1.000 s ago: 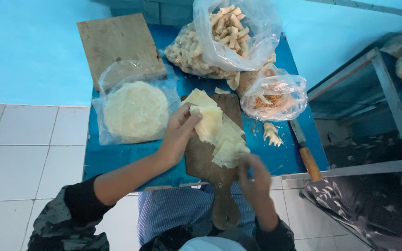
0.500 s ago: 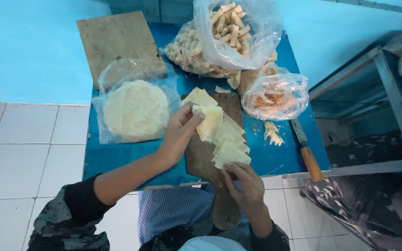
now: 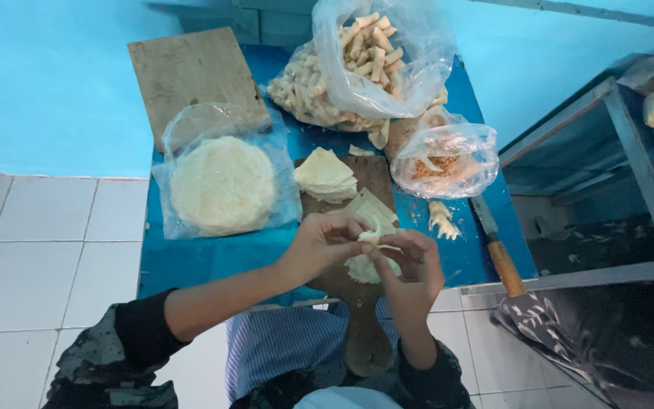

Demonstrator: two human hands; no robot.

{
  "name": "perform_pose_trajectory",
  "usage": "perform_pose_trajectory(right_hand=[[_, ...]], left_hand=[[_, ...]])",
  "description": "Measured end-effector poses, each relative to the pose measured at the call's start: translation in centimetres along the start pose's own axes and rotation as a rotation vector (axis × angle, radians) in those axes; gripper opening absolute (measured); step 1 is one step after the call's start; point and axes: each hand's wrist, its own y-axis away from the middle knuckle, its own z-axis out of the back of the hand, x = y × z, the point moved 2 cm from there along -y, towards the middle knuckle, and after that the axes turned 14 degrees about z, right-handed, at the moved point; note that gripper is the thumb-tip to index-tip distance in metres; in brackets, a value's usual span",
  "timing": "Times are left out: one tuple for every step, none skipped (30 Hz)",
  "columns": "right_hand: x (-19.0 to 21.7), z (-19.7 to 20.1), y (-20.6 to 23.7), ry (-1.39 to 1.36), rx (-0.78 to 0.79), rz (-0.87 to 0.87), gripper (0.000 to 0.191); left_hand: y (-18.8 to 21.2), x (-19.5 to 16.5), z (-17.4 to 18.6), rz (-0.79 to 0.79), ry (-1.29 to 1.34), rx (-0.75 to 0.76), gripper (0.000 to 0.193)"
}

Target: The person tears thin dough sheets into small pieces by hand on a wooden board, then arranges the pieces in overlapping rows on the board, occasionally reaching into a plastic bag of brown filling bits and placing pieces on top. The person works through the dough stack piece by piece across the episode.

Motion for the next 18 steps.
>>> perform_pose_trajectory(right_hand=[[-0.6,0.3,0.1,-0.053,-0.043,-0.063,0.044],[-1.2,0.6,0.1,-0.134,-0.1,-0.113,0.043],[-1.8,0.9,0.1,-0.214,-0.159,-0.164,0.042],[-2.2,1.4,0.2,-0.293,-0.219,-0.215,0.042],[-2.6,2.1,0.1,-0.4,-0.283,-0.275,0.04],[-3.0,2.8,-0.1,-0.508,-0.345,-0.334,0.039],[-3.3,3.4,-0.2,-0.616,-0.407,-0.394,0.037],[-3.4,4.1,-0.3,-0.593,-0.41,-0.371,0.035],[-3.3,4.7,-0.3,-0.569,-0.413,-0.348,0.032],[-3.3,5.2,-0.2,-0.545,-0.418,-0.326,0.03],[-3.2,5.5,0.0,-0.399,-0.389,-0.23,0.031],[-3.0,5.6,0.4,-0.253,-0.359,-0.135,0.032],[-2.7,5.7,0.9,-0.107,-0.328,-0.039,0.034],[-2.4,5.3,1.5,0.11,-0.201,0.06,0.034],[-2.1,4.6,2.0,0.326,-0.071,0.161,0.034],[-1.8,4.1,2.3,0.543,0.063,0.26,0.034],[-1.5,3.8,2.6,0.509,0.184,0.283,0.035],[-1.0,3.3,3.0,0.473,0.303,0.305,0.036]], left_hand=[[-0.1,0.0,0.0,0.003,-0.006,-0.004,0.016],[-0.2,-0.1,0.1,0.007,-0.012,-0.005,0.016],[-0.2,-0.1,0.1,0.054,-0.013,-0.027,0.014],[-0.1,-0.1,0.2,0.102,-0.013,-0.048,0.012],[-0.1,-0.3,0.4,0.149,-0.014,-0.069,0.011],[-0.2,-0.6,0.5,0.147,0.022,-0.1,0.012],[-0.2,-1.0,0.7,0.144,0.059,-0.131,0.012],[-0.3,-1.5,0.9,0.139,0.096,-0.163,0.013],[-0.2,-2.0,1.1,0.147,0.12,-0.173,0.014],[-0.2,-2.6,1.4,0.156,0.144,-0.182,0.015],[-0.1,-3.1,1.6,0.166,0.168,-0.191,0.017],[0.0,-3.6,1.7,0.163,0.177,-0.201,0.017],[0.1,-4.0,1.8,0.161,0.185,-0.21,0.017],[0.1,-4.4,1.8,0.159,0.194,-0.219,0.018],[0.2,-4.8,1.9,0.161,0.188,-0.218,0.018],[0.2,-5.0,1.9,0.164,0.185,-0.217,0.017],[0.2,-5.2,1.8,0.169,0.183,-0.216,0.017],[0.2,-5.4,1.8,0.168,0.176,-0.22,0.017]])
